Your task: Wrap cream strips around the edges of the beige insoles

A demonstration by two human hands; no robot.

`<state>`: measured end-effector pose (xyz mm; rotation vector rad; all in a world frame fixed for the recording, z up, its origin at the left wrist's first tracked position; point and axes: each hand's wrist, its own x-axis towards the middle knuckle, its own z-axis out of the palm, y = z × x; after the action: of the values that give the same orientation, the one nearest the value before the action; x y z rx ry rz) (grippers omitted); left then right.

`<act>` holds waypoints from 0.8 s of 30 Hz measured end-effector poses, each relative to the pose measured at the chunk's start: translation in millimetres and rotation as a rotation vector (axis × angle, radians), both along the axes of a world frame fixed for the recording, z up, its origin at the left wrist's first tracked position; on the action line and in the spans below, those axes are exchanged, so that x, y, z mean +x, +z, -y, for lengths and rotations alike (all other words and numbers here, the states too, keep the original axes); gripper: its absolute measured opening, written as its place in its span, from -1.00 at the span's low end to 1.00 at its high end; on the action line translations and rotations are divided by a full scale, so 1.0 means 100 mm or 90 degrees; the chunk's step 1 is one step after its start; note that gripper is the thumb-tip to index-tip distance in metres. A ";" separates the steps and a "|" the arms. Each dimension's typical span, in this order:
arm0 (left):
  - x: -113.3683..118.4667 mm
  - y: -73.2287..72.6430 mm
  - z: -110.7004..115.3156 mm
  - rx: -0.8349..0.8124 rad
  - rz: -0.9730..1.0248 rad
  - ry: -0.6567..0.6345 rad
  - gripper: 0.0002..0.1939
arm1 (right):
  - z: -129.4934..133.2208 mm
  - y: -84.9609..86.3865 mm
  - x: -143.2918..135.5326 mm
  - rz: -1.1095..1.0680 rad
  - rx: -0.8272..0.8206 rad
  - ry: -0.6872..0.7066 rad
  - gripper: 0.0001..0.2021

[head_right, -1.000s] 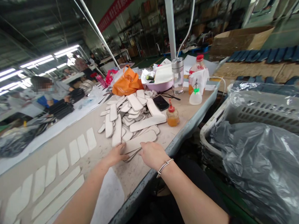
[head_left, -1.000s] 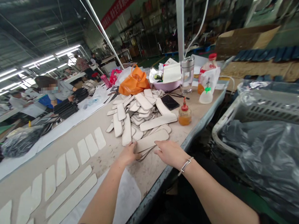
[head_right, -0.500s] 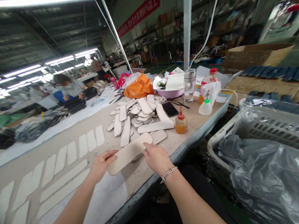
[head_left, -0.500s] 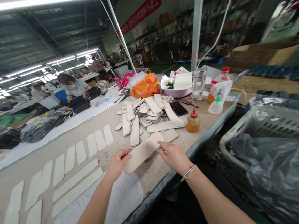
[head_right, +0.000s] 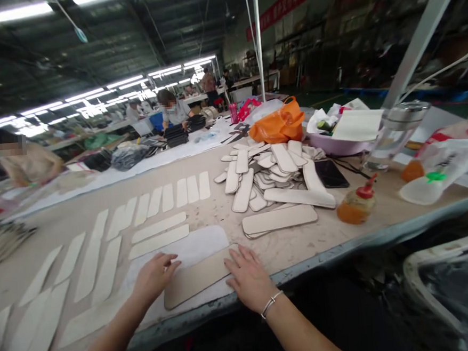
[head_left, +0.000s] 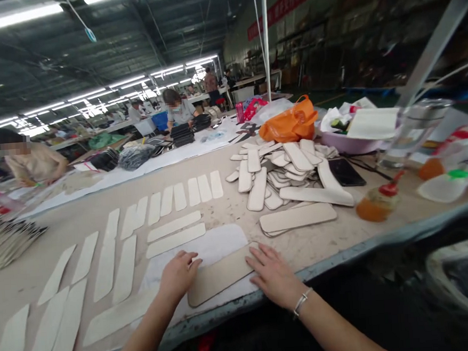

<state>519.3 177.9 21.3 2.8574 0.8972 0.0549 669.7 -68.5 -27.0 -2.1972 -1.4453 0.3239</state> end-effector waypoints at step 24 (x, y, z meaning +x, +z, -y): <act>0.84 0.30 -0.08 0.154 -0.060 0.060 -0.70 | 0.04 0.26 -0.03 -0.003 0.017 -0.069 -0.72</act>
<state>603.6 185.4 51.0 3.0594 1.1143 0.0421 667.1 -72.8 -1.3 -2.2415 -1.3152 0.2711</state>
